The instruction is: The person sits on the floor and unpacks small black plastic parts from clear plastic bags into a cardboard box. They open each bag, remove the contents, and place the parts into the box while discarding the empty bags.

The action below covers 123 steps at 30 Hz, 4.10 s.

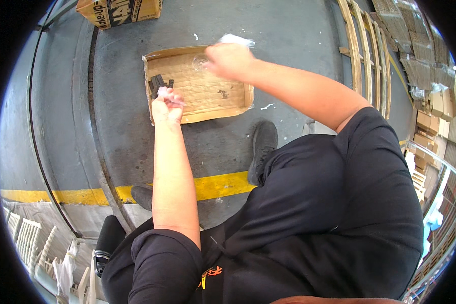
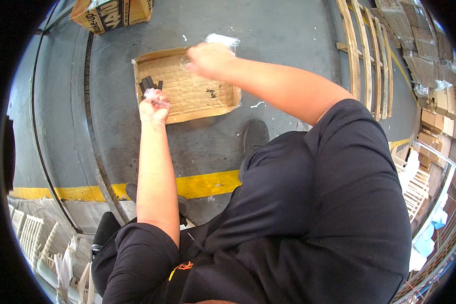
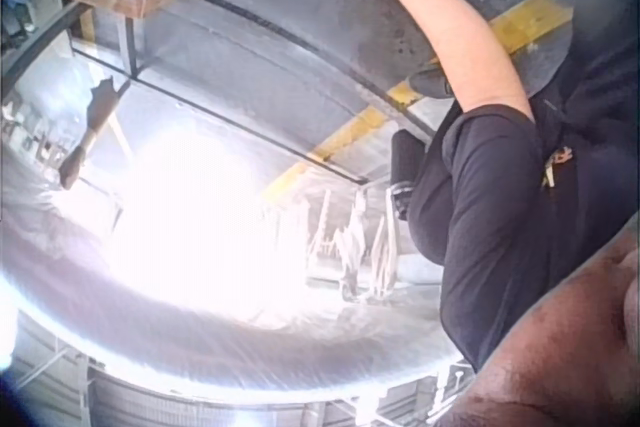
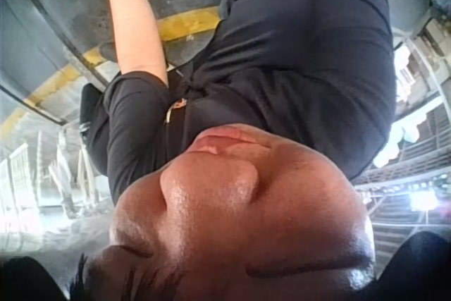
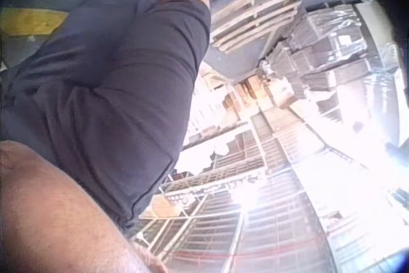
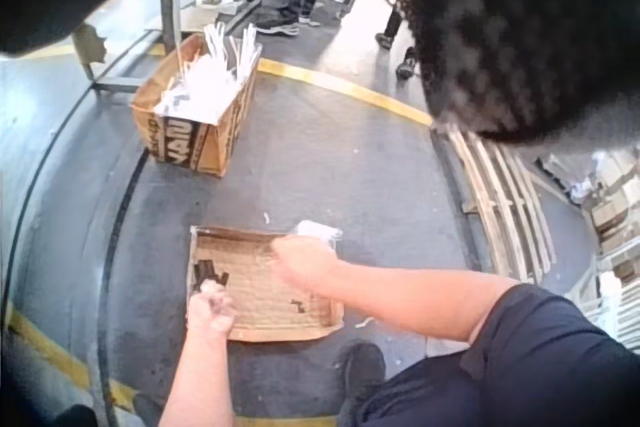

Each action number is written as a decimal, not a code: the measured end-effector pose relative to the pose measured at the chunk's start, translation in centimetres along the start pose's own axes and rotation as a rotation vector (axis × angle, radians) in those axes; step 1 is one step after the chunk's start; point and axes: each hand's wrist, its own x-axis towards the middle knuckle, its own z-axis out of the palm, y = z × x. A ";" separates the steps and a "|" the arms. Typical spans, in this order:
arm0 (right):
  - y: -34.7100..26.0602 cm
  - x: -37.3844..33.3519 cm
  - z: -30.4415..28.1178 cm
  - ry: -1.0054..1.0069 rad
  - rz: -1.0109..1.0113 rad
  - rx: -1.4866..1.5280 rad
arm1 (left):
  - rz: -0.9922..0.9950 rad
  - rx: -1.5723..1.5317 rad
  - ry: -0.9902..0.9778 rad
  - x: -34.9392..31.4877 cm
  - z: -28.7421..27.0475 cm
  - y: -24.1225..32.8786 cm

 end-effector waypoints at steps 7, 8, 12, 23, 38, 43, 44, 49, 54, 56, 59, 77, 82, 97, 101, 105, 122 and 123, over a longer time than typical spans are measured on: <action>9.3 -1.8 1.1 0.120 0.032 -0.298 | -0.131 0.199 -0.157 -2.5 3.4 -1.5; 8.7 -1.2 1.0 0.098 0.022 -0.278 | -0.108 0.241 -0.138 -2.5 3.5 -1.1; 8.0 -0.2 -0.5 -0.011 0.049 -0.301 | -0.078 0.391 -0.079 -2.5 4.5 -1.9; 6.1 -4.4 -5.6 0.036 0.113 -0.226 | 0.453 1.292 -0.270 -2.8 9.7 -5.1; 7.4 -3.5 -8.9 0.015 -0.083 0.139 | 0.202 1.032 -0.807 -8.2 14.0 -7.2; 5.9 -1.5 -8.5 -0.116 0.130 0.685 | 0.342 1.139 -0.577 -8.1 13.4 -5.5; 5.2 -1.2 -8.2 -0.106 0.172 0.786 | 0.322 1.012 -0.508 -7.7 12.9 -4.9; 3.5 -0.7 -5.1 -0.428 0.245 1.203 | 0.016 0.399 -0.456 -4.3 8.5 -2.2; 1.5 -1.2 0.4 -0.520 0.364 1.455 | -0.092 0.162 -0.463 -3.0 5.0 -3.5; 0.1 -0.4 1.2 -0.514 0.317 1.519 | -0.141 0.138 -0.452 -2.5 3.9 -3.1; -1.2 1.5 1.2 -0.424 0.400 1.387 | -0.124 0.140 -0.386 -2.0 2.5 -2.7; -5.4 5.1 1.2 -0.439 0.150 0.933 | -0.092 -0.040 -0.274 -1.2 0.6 -1.4; 0.4 4.2 -1.3 -0.168 -0.097 0.186 | -0.084 -0.080 -0.128 0.0 1.3 -2.1; 8.2 -0.5 3.0 -0.058 -0.173 -0.408 | -0.073 0.384 -0.159 -1.0 2.9 -5.1; 7.1 -0.3 3.0 -0.097 -0.123 -0.322 | -0.012 0.503 -0.116 -1.5 2.7 -5.0; 5.0 -1.1 4.5 -0.282 -0.147 -0.363 | 0.020 0.699 -0.054 -1.8 2.5 -4.2; 7.5 1.0 6.4 -0.125 -0.151 -0.392 | 0.036 0.609 0.005 -1.4 3.3 -4.4; 8.0 0.8 6.2 -0.141 -0.143 -0.406 | 0.025 0.598 0.000 -1.3 3.4 -4.7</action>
